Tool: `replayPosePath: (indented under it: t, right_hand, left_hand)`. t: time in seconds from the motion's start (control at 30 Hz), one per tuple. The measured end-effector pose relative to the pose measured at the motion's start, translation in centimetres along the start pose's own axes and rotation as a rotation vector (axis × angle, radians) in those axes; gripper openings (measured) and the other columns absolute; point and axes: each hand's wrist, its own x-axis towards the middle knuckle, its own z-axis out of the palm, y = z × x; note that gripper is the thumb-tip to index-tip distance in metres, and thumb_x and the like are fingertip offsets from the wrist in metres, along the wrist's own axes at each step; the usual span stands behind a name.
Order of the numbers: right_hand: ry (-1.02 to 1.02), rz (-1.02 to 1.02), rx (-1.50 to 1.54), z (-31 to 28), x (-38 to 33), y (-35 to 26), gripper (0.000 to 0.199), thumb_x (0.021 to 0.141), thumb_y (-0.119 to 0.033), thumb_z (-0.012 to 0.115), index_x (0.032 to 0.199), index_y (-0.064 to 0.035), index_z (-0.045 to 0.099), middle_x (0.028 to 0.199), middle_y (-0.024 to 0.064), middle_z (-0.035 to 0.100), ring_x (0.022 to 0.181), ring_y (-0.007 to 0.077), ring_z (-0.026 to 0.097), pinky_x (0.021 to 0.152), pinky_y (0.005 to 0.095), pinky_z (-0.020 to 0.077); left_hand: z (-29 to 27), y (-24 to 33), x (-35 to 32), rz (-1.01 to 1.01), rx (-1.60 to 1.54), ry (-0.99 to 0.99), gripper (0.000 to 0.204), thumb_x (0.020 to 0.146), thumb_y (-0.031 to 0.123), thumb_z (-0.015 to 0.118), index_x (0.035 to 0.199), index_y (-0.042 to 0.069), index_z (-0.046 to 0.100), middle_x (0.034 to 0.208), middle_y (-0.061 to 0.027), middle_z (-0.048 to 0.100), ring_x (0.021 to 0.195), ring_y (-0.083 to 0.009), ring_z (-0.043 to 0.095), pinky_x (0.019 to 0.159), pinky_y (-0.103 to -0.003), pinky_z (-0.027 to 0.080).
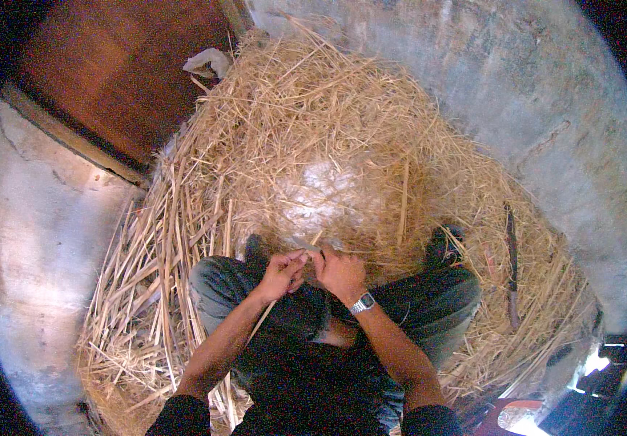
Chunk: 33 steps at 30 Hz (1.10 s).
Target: The person whittles and carves a bamboo stick using a knife, turning the stick to work on different sides while sitting on a pile of straw.
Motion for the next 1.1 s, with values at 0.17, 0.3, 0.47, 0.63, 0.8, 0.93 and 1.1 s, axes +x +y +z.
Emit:
replayPosePath:
  t: [0.17, 0.3, 0.47, 0.63, 0.8, 0.93, 1.1]
  right_hand:
    - [0.141, 0.534, 0.033, -2.0, 3.5, 11.1, 0.046, 0.102, -0.037, 0.048, 0.083, 0.0002, 0.066, 0.069, 0.0254, 0.063, 0.066, 0.0477, 0.062, 0.059, 0.0519, 0.0505]
    - [0.15, 0.306, 0.212, -3.5, 1.8, 7.4, 0.048, 0.103, -0.039, 0.042, 0.09, 0.0012, 0.065, 0.08, 0.028, 0.064, 0.073, 0.0498, 0.061, 0.065, 0.0522, 0.0499]
    - [0.065, 0.243, 0.35, -1.5, -0.4, 4.6, 0.047, 0.103, -0.041, 0.042, 0.105, -0.0005, 0.067, 0.087, 0.0284, 0.067, 0.079, 0.0493, 0.064, 0.073, 0.0525, 0.0521]
    - [-0.017, 0.276, 0.71, -0.8, -0.6, 4.5, 0.044, 0.102, -0.04, 0.05, 0.113, -0.0009, 0.065, 0.077, 0.0236, 0.065, 0.076, 0.0386, 0.066, 0.073, 0.0441, 0.05]
    - [-0.176, 0.342, 0.649, -4.0, 0.0, 2.9, 0.043, 0.101, -0.043, 0.052, 0.103, -0.0017, 0.066, 0.069, 0.0207, 0.06, 0.064, 0.0283, 0.061, 0.062, 0.0417, 0.046]
    - [-0.099, 0.39, 0.511, -4.0, -0.4, 2.7, 0.043, 0.101, -0.042, 0.051, 0.095, -0.0027, 0.065, 0.069, 0.0206, 0.058, 0.059, 0.0318, 0.057, 0.058, 0.0435, 0.0444]
    - [-0.089, 0.301, 0.593, -1.9, -0.9, 3.7, 0.041, 0.103, -0.039, 0.049, 0.093, -0.0018, 0.063, 0.07, 0.0208, 0.058, 0.062, 0.0356, 0.057, 0.06, 0.0447, 0.0447]
  left_hand:
    - [0.8, 0.1, -2.2, -0.031, -0.016, -0.145, 0.036, 0.105, 0.025, 0.051, 0.132, 0.003, 0.058, 0.057, 0.0058, 0.033, 0.043, -0.0068, 0.031, 0.041, -0.025, 0.027]
    - [0.6, 1.0, -0.9, -0.012, -0.193, -0.092, 0.04, 0.104, 0.024, 0.052, 0.135, -0.001, 0.054, 0.056, 0.0056, 0.031, 0.042, -0.0065, 0.028, 0.041, -0.025, 0.025]
    - [0.7, 1.6, -1.3, -0.037, -0.196, -0.109, 0.04, 0.106, 0.023, 0.049, 0.138, -0.001, 0.052, 0.057, 0.006, 0.029, 0.042, -0.0059, 0.027, 0.04, -0.025, 0.023]
    - [0.9, 0.8, -0.7, -0.015, -0.101, -0.077, 0.036, 0.104, 0.025, 0.053, 0.13, 0.001, 0.058, 0.054, 0.0069, 0.032, 0.041, -0.0052, 0.031, 0.039, -0.024, 0.026]
    - [0.7, 0.2, -0.7, 0.078, 0.19, -0.004, 0.036, 0.103, 0.026, 0.056, 0.135, 0.01, 0.06, 0.057, 0.0077, 0.041, 0.044, -0.0024, 0.037, 0.04, -0.022, 0.029]
    - [1.0, 0.3, -0.9, 0.11, 0.292, 0.06, 0.038, 0.1, 0.025, 0.062, 0.135, 0.014, 0.061, 0.058, 0.0074, 0.045, 0.045, -0.0024, 0.04, 0.041, -0.021, 0.033]
    - [1.4, 1.0, -1.0, 0.084, 0.285, 0.065, 0.037, 0.098, 0.025, 0.063, 0.134, 0.014, 0.062, 0.059, 0.0071, 0.047, 0.045, -0.0022, 0.041, 0.041, -0.022, 0.035]
